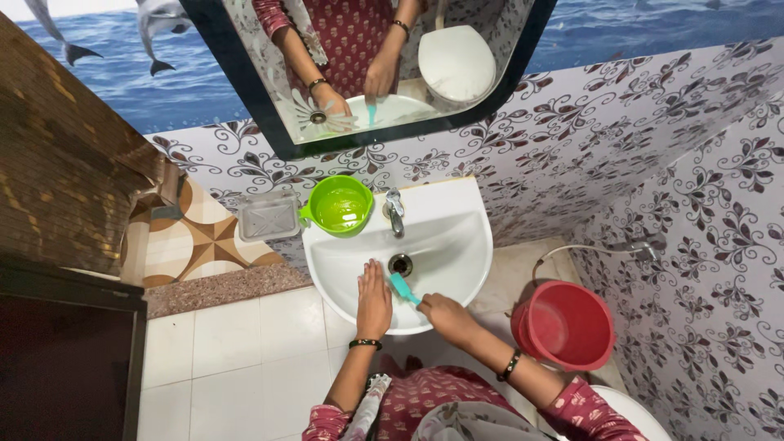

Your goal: The person scrubs the interior of a white bathroom sink using a blue brush. They repeatedly scrub the basin and faucet area while water runs from the tap, rinsing the surface throughout the process.

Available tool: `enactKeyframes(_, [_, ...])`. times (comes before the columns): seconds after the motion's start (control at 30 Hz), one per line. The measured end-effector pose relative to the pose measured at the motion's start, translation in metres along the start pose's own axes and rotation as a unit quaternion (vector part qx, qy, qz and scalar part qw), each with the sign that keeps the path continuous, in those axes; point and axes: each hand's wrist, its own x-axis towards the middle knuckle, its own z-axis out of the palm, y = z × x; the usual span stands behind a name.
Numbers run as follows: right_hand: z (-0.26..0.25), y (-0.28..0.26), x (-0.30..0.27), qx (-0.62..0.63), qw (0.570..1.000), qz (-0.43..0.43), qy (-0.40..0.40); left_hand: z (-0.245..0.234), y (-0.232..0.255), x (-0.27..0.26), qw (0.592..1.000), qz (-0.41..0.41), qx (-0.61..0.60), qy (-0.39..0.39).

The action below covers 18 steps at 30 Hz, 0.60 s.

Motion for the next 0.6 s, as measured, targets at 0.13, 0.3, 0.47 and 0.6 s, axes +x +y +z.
enactKeyframes(0.13, [0.001, 0.027, 0.0, -0.124, 0.99, 0.023, 0.061, 0.002, 0.001, 0.0, 1.0, -0.008, 0.021, -0.001])
enactKeyframes(0.3, [0.005, 0.011, 0.0, -0.008, 0.999, -0.031, -0.02, 0.001, 0.002, 0.001, 1.0, -0.001, 0.026, 0.0])
enactKeyframes(0.47, [-0.009, 0.025, 0.007, -0.094, 0.993, 0.024, 0.073, -0.003, 0.005, 0.0, 1.0, -0.006, 0.03, -0.009])
enactKeyframes(0.6, [0.0, 0.003, 0.003, 0.004, 1.0, -0.006, -0.017, -0.004, 0.007, 0.001, 0.999, -0.006, 0.03, -0.01])
